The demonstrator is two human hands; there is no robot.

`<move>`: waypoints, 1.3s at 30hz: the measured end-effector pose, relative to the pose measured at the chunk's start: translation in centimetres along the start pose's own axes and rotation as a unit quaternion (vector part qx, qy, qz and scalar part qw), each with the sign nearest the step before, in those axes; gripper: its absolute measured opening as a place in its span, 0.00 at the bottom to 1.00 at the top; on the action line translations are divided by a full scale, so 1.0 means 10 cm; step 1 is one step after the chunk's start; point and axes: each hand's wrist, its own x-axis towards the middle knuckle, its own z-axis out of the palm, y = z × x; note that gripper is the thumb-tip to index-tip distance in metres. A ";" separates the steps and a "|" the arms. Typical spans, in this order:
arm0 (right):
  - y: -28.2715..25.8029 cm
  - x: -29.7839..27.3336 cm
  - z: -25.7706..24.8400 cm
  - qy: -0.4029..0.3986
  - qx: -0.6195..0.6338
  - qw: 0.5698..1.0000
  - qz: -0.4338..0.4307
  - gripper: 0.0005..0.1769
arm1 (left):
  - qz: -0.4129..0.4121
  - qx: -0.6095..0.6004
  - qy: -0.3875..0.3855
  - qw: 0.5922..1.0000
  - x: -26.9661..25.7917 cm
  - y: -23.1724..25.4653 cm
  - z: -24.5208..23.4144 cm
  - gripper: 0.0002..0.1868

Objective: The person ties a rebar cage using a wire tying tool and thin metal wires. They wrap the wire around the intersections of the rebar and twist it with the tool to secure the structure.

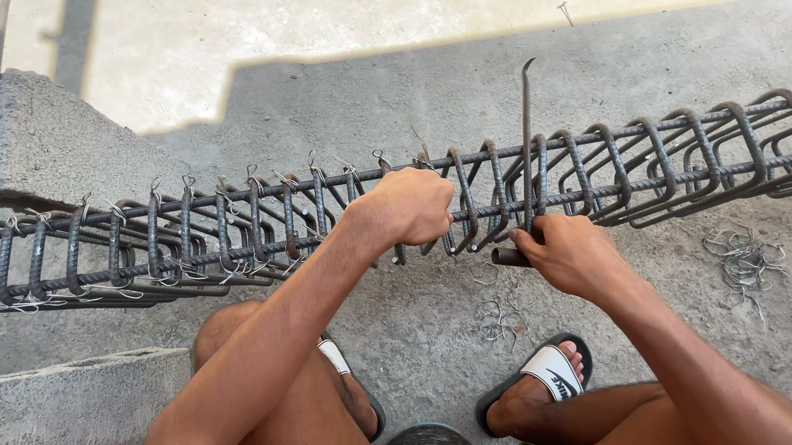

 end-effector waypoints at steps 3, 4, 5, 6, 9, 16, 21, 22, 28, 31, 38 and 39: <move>0.05 0.13 0.11 0.014 0.030 0.999 -0.021 0.25 | -0.001 -0.021 -0.009 1.000 0.04 -0.02 -0.01 0.19; 0.04 0.12 0.11 0.015 0.028 0.999 -0.021 0.25 | -0.001 -0.022 -0.007 1.000 0.05 -0.04 0.00 0.19; 0.03 0.12 0.10 0.024 0.051 0.998 -0.012 0.24 | -0.007 -0.027 -0.003 1.000 0.06 -0.05 0.02 0.19; 0.03 0.10 0.09 0.034 0.073 0.997 -0.001 0.23 | -0.011 -0.031 0.002 0.999 0.08 -0.05 0.03 0.18; -0.11 -0.38 -0.33 0.076 0.104 0.991 -0.023 0.22 | -0.011 -0.032 0.008 0.999 0.13 -0.08 0.05 0.19; 0.34 -1.53 -0.54 0.054 -0.001 0.993 0.109 0.24 | -0.030 -0.067 -0.045 0.996 -0.25 0.13 -0.47 0.10; 1.72 -1.63 0.12 0.025 0.230 0.972 0.045 0.22 | -0.022 -0.086 -0.058 0.994 -0.18 0.13 -0.46 0.16; 1.51 -1.67 0.05 0.025 0.227 0.973 0.044 0.22 | -0.023 -0.089 -0.056 0.994 -0.20 0.13 -0.48 0.16; 0.73 -1.85 -0.09 0.177 -0.051 0.902 -0.390 0.13 | -0.028 -0.106 -0.046 0.993 -0.21 0.15 -0.47 0.16; 0.60 -1.80 -0.14 -0.033 -0.015 0.996 0.081 0.13 | -0.031 -0.110 -0.054 0.992 -0.21 0.13 -0.47 0.16; 0.56 -1.80 -0.15 -0.033 0.037 0.994 0.096 0.19 | -0.019 -0.116 -0.048 0.992 -0.21 0.14 -0.47 0.14; 0.58 -1.80 -0.14 -0.031 0.050 0.994 0.097 0.19 | -0.019 -0.116 -0.044 0.992 -0.21 0.14 -0.47 0.14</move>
